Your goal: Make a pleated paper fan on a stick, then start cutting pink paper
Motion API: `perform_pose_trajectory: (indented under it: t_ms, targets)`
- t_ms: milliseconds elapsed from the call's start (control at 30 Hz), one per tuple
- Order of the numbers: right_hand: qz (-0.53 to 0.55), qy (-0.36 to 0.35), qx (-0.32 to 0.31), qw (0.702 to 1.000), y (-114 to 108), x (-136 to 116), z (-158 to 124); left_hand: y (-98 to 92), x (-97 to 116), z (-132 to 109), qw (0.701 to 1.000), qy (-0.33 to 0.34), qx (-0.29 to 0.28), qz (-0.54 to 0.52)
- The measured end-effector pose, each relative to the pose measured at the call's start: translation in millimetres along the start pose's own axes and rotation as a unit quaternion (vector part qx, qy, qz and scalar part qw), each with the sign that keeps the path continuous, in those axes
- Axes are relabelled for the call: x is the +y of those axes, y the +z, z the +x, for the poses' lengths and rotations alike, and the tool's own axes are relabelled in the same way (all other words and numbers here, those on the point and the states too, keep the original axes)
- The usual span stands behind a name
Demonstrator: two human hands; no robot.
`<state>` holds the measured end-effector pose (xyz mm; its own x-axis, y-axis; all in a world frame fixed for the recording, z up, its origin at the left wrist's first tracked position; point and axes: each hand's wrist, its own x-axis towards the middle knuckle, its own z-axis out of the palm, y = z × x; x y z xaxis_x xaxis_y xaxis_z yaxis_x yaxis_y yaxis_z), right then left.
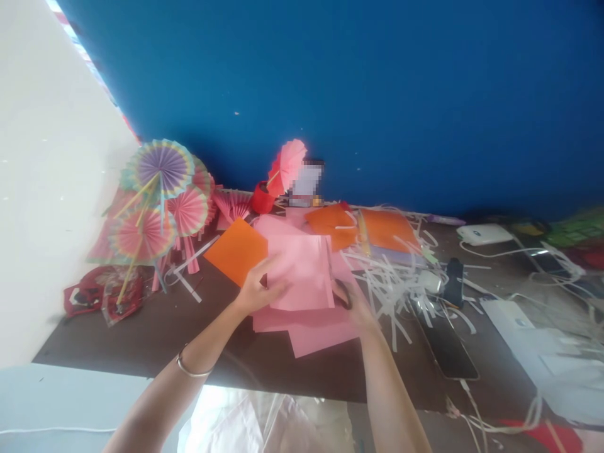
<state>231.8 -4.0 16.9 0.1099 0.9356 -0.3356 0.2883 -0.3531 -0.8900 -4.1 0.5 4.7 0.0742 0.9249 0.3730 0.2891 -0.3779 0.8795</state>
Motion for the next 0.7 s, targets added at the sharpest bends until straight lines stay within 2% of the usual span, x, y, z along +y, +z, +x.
perform_pose_trajectory:
  t_ms: [133,333,467,700]
  targets:
    - [0.004,-0.008,-0.025,1.0,-1,-2,0,0.5,0,0,1.0,0.01,0.004,0.0]
    - [0.002,-0.029,-0.031,0.999,1,-2,-2,1.5,-3,-1,1.0,0.016,0.007,0.005]
    - [-0.011,-0.014,0.001,1.0,2,-5,-4,1.4,-2,-2,1.0,0.02,0.013,0.004]
    - [-0.02,-0.03,0.0,0.999,4,-11,-6,3.2,-3,-2,1.0,0.012,0.016,0.0]
